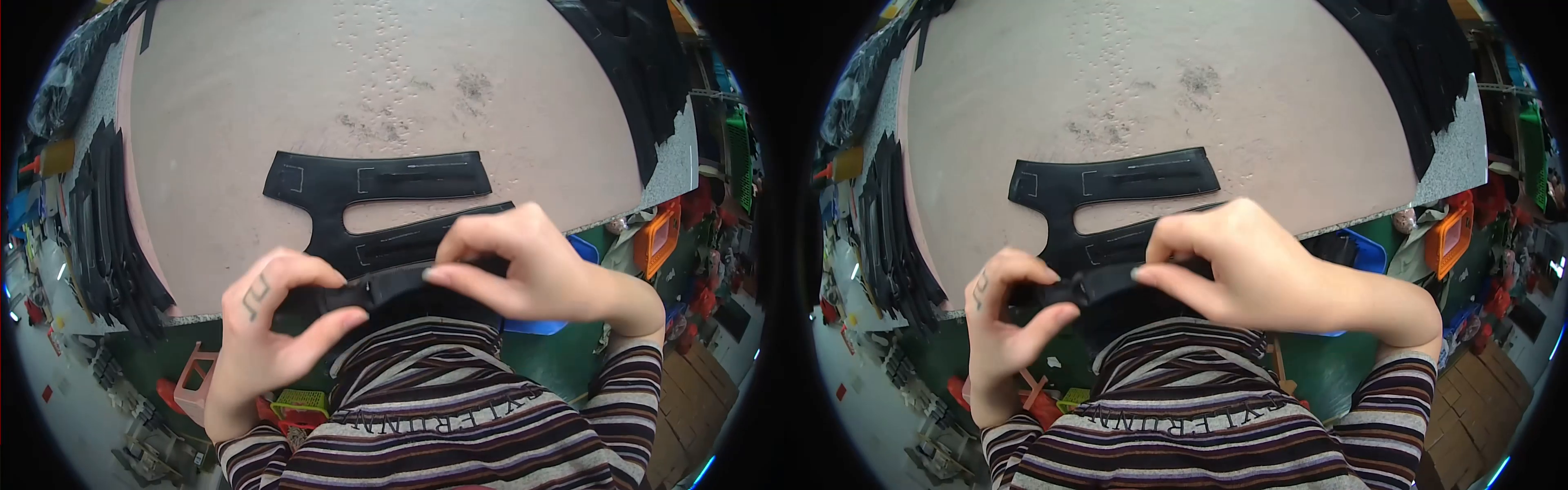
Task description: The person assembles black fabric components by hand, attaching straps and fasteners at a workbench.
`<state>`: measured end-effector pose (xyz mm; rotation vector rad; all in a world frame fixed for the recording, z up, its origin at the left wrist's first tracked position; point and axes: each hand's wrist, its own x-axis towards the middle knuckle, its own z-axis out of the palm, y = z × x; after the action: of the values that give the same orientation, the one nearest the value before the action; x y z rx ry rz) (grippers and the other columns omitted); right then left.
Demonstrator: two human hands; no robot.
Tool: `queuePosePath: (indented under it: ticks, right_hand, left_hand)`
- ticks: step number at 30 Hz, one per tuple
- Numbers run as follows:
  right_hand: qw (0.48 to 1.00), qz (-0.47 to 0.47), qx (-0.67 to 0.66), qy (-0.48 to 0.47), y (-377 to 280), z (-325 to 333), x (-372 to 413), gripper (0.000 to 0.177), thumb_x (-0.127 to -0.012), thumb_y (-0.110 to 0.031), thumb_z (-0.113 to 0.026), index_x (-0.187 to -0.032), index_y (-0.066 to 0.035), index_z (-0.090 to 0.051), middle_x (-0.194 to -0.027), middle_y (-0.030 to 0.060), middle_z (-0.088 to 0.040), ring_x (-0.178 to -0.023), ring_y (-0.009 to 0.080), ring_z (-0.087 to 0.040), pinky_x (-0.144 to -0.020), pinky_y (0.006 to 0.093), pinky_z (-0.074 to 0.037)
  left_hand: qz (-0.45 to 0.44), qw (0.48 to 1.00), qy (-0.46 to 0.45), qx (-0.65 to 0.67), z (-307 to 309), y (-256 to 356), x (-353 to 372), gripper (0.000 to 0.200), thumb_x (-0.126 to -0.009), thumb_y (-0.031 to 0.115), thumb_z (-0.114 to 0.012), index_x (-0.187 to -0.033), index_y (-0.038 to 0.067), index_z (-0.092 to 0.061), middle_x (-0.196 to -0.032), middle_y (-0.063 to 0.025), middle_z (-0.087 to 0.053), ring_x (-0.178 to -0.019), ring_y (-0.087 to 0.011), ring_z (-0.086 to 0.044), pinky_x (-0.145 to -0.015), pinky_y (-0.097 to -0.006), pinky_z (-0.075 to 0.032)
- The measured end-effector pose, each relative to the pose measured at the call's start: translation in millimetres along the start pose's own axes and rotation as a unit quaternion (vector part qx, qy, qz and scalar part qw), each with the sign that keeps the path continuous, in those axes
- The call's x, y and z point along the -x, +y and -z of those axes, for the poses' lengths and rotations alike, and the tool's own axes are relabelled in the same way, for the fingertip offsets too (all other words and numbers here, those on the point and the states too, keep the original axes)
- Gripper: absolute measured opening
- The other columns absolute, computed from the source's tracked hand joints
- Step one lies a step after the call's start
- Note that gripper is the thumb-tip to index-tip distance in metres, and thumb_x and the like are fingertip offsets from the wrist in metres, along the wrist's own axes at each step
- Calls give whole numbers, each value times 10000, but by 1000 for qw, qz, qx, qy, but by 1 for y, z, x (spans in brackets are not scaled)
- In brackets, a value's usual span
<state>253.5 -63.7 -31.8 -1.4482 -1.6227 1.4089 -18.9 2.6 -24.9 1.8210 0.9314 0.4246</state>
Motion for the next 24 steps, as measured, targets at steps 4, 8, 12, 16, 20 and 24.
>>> queuePosePath:
  ticks: [4,8,12,16,20,24]
  right_hand:
    - [998,4,68,-15,13,-3,-24,183,-898,-157,-759,-823,-9,-682,-668,160,-673,-593,326,-676,-550,374,-516]
    - [994,-7,94,-46,11,-3,-25,189,-897,-162,-762,-815,-15,-676,-661,156,-665,-597,333,-674,-559,383,-523]
    - [995,-3,90,-41,14,-5,-26,193,-895,-161,-762,-808,-18,-666,-659,153,-659,-600,334,-673,-559,393,-527]
    - [993,-3,98,-58,13,-1,-28,183,-898,-155,-754,-812,-24,-659,-648,149,-651,-597,334,-669,-557,398,-528]
    - [995,-2,88,-56,15,-1,-27,182,-899,-156,-749,-815,-27,-652,-633,144,-641,-589,334,-667,-554,396,-529]
    - [995,-3,87,-55,15,-2,-28,183,-899,-157,-743,-815,-23,-649,-618,143,-631,-586,339,-665,-553,397,-532]
  left_hand:
    - [-93,985,44,-139,-4,-21,-12,353,-664,78,-907,-952,54,-704,-925,-68,-643,-854,-246,-622,-747,-355,-510]
    - [-122,973,43,-190,-8,-30,-7,383,-641,124,-923,-953,61,-709,-905,-59,-649,-860,-266,-609,-745,-374,-496]
    - [-123,974,49,-186,-8,-34,-6,390,-644,133,-925,-960,59,-709,-908,-59,-664,-859,-264,-610,-746,-374,-497]
    - [-125,973,34,-190,-8,-31,-6,399,-647,151,-928,-966,59,-707,-904,-58,-667,-843,-265,-613,-748,-377,-502]
    - [-118,976,40,-180,-9,-33,-5,398,-651,157,-927,-967,58,-705,-903,-58,-668,-838,-264,-614,-747,-379,-502]
    - [-119,976,35,-181,-9,-32,-7,385,-661,129,-922,-972,52,-709,-903,-66,-666,-812,-271,-617,-717,-378,-507]
